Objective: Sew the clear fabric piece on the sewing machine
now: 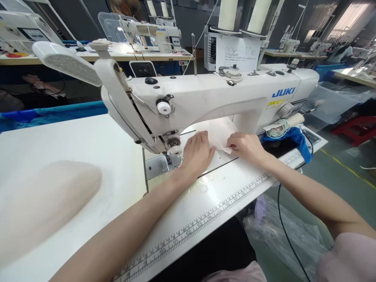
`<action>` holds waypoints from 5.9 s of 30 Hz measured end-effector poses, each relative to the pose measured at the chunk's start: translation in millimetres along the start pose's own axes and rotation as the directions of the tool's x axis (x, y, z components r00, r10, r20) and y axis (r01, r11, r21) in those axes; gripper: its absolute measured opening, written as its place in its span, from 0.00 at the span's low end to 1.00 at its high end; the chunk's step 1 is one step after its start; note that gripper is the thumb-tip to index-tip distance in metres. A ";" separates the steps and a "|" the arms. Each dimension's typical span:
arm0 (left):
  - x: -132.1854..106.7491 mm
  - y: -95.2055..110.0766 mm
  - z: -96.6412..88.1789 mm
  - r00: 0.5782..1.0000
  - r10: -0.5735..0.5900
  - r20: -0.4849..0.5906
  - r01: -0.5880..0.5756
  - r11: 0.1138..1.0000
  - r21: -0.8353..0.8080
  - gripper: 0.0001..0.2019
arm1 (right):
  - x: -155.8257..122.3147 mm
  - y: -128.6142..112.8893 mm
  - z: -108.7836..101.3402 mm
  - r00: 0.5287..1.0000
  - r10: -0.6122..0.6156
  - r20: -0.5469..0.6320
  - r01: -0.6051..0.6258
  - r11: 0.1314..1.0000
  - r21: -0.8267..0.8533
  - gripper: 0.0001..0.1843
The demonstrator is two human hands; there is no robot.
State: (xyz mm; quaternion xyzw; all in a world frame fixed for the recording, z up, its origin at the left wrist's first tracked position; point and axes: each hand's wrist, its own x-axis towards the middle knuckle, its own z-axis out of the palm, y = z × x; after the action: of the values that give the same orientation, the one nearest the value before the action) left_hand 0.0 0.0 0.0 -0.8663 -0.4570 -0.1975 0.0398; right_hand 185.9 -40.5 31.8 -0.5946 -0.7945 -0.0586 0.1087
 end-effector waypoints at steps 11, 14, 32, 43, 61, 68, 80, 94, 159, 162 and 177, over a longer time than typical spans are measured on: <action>7.4 -4.8 4.8 0.995 0.050 0.085 -0.049 0.999 -0.015 0.25 | -19.8 -3.0 -16.6 0.986 -0.084 0.141 0.076 0.995 0.058 0.11; 10.5 -3.5 6.3 0.995 0.027 0.100 -0.027 1.000 -0.003 0.24 | -46.2 -15.0 -33.3 0.960 -0.149 0.239 0.086 0.963 0.255 0.05; -142.6 10.5 -100.6 0.992 -0.116 -0.052 0.050 0.732 -0.680 0.10 | -42.3 -134.7 -15.4 0.999 0.039 -0.006 -0.005 0.276 0.961 0.33; -139.8 -49.8 -116.3 0.798 0.025 0.602 0.588 0.184 -0.787 0.21 | -15.3 -125.9 -17.7 0.792 -0.412 0.450 -0.477 0.041 0.878 0.27; -114.1 -62.7 -104.9 0.826 -0.149 0.544 0.535 0.510 -0.673 0.09 | 32.4 -109.5 -2.5 0.813 -0.424 0.398 -0.234 0.388 0.891 0.04; -124.0 -62.3 -90.0 0.963 -0.240 0.124 0.269 0.896 -0.353 0.07 | 31.6 -118.9 7.0 0.903 -0.344 0.259 -0.110 0.397 0.911 0.02; -134.7 -65.2 -71.5 0.987 -0.105 -0.123 0.060 0.943 -0.328 0.09 | 14.5 -121.6 25.1 0.937 -0.320 -0.138 0.294 0.512 0.807 0.05; -135.1 -64.7 -71.3 0.987 -0.120 -0.103 0.080 0.939 -0.334 0.10 | 13.1 -121.2 26.3 0.920 -0.373 -0.119 0.316 0.526 0.789 0.06; -128.5 -64.2 -62.5 0.995 0.090 -0.039 -0.085 0.990 0.112 0.15 | 29.8 -113.6 44.2 0.863 -0.476 -0.170 0.477 0.878 -0.036 0.15; -127.6 -63.6 -62.2 0.995 0.094 -0.043 -0.087 0.987 0.137 0.15 | 30.1 -113.3 44.4 0.856 -0.481 -0.187 0.478 0.876 -0.065 0.15; -127.2 -63.3 -59.1 0.994 0.079 -0.071 -0.070 0.990 0.119 0.15 | 30.6 -112.8 45.5 0.870 -0.462 -0.172 0.450 0.887 -0.102 0.14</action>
State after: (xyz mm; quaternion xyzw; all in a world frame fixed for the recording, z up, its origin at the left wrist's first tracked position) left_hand -133.3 -76.8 -0.9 -0.8710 -0.4333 -0.2014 0.1146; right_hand 64.9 -34.2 -0.9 -0.3849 -0.8960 -0.1627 0.1501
